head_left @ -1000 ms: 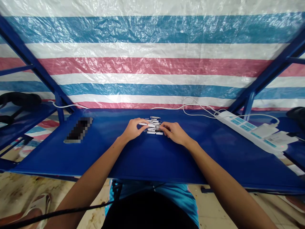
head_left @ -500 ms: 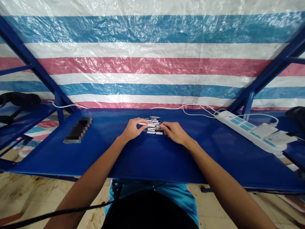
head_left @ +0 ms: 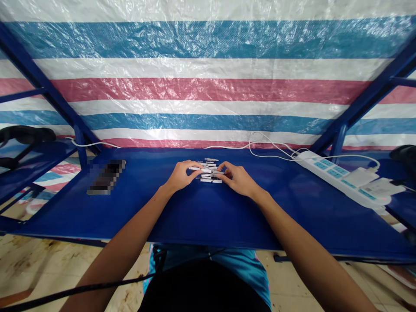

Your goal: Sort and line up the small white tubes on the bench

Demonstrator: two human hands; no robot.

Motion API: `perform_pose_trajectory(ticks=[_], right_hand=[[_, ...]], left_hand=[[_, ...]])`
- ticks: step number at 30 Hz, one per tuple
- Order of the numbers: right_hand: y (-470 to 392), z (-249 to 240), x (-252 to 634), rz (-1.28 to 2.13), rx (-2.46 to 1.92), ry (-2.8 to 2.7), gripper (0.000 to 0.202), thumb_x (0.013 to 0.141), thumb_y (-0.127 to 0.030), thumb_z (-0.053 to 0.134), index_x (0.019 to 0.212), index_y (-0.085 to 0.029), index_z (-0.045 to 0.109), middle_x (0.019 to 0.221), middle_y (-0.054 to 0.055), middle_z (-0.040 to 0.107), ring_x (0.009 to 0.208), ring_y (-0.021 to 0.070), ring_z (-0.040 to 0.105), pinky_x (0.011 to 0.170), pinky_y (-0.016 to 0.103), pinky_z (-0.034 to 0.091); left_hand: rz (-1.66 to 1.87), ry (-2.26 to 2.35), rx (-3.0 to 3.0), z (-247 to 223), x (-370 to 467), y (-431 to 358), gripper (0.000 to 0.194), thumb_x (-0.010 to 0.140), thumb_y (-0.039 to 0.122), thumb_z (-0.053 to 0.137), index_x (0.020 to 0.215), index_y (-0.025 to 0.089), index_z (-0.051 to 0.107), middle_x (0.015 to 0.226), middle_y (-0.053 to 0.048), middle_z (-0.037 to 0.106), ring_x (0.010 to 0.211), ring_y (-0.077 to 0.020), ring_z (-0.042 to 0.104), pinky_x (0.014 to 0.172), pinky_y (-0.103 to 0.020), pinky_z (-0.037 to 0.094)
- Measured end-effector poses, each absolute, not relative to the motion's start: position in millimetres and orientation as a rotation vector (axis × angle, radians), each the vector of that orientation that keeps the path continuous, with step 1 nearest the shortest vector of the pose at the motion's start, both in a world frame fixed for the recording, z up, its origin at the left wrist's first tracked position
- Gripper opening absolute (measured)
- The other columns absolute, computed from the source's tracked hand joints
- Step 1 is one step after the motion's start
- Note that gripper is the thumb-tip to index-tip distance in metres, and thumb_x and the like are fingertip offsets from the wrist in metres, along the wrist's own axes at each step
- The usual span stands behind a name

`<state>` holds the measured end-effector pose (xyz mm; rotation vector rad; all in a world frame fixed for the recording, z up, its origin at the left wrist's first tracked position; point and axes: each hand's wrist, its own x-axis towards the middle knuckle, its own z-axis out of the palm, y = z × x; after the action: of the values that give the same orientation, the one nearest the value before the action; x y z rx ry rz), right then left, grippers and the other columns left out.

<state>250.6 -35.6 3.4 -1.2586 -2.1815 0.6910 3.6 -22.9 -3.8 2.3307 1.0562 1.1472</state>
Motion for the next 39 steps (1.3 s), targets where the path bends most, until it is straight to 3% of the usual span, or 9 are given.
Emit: perform_pose_trajectory(ticks=[6,15,20,26,32,39], right_hand=[[-36.8,6.6,251.0,0.703,-1.211,-2.218,0.040,0.104,-0.042,0.040,0.073,-0.022,0.056,0.064,0.001,0.064,0.060,0.0172,0.061,0.064,0.027,0.040],[-35.3,2.3,250.4,0.695,-1.252,-2.191,0.011,0.093,-0.033,0.060,0.091,-0.023,0.058,0.068,0.000,0.066,0.061,0.0185,0.061,0.061,0.027,0.039],[-36.7,3.8,250.0,0.697,-1.228,-2.205,0.013,0.092,-0.036,0.061,0.092,-0.023,0.058,0.067,-0.001,0.065,0.060,0.0181,0.060,0.060,0.027,0.038],[-39.8,7.6,248.8,0.854,-1.132,-2.226,0.036,0.102,-0.044,0.043,0.080,-0.021,0.060,0.065,0.000,0.064,0.058,0.0165,0.061,0.064,0.027,0.042],[-38.8,7.2,248.1,0.805,-1.165,-2.223,0.019,0.095,-0.036,0.055,0.081,-0.022,0.056,0.063,-0.001,0.060,0.059,0.0164,0.057,0.063,0.027,0.038],[-36.7,6.9,248.7,0.725,-1.278,-2.211,0.015,0.088,-0.027,0.063,0.082,-0.023,0.050,0.068,-0.002,0.060,0.063,0.0170,0.055,0.061,0.026,0.035]], left_hand=[[1.131,1.077,2.331,-4.8,3.6,-22.4,0.020,0.094,0.034,0.065,0.096,0.020,0.079,0.098,-0.007,0.081,0.092,-0.0242,0.076,0.090,-0.035,0.059],[1.143,1.042,2.350,-3.9,3.0,-22.6,0.017,0.093,0.032,0.065,0.094,0.020,0.079,0.095,-0.007,0.081,0.090,-0.0236,0.076,0.088,-0.033,0.058],[1.108,1.045,2.346,-3.6,2.7,-23.6,0.017,0.093,0.031,0.065,0.094,0.021,0.079,0.096,-0.007,0.081,0.090,-0.0239,0.076,0.089,-0.034,0.059],[1.093,1.043,2.362,-3.6,2.8,-23.6,0.016,0.092,0.029,0.066,0.094,0.020,0.079,0.094,-0.008,0.081,0.088,-0.0237,0.076,0.086,-0.034,0.058],[1.041,1.059,2.361,-4.8,2.4,-22.5,0.015,0.091,0.026,0.066,0.094,0.019,0.079,0.095,-0.007,0.081,0.089,-0.0228,0.076,0.089,-0.033,0.058],[1.053,1.053,2.346,-4.2,1.5,-22.6,0.015,0.091,0.027,0.066,0.093,0.018,0.079,0.096,-0.007,0.081,0.091,-0.0235,0.076,0.089,-0.033,0.058]])
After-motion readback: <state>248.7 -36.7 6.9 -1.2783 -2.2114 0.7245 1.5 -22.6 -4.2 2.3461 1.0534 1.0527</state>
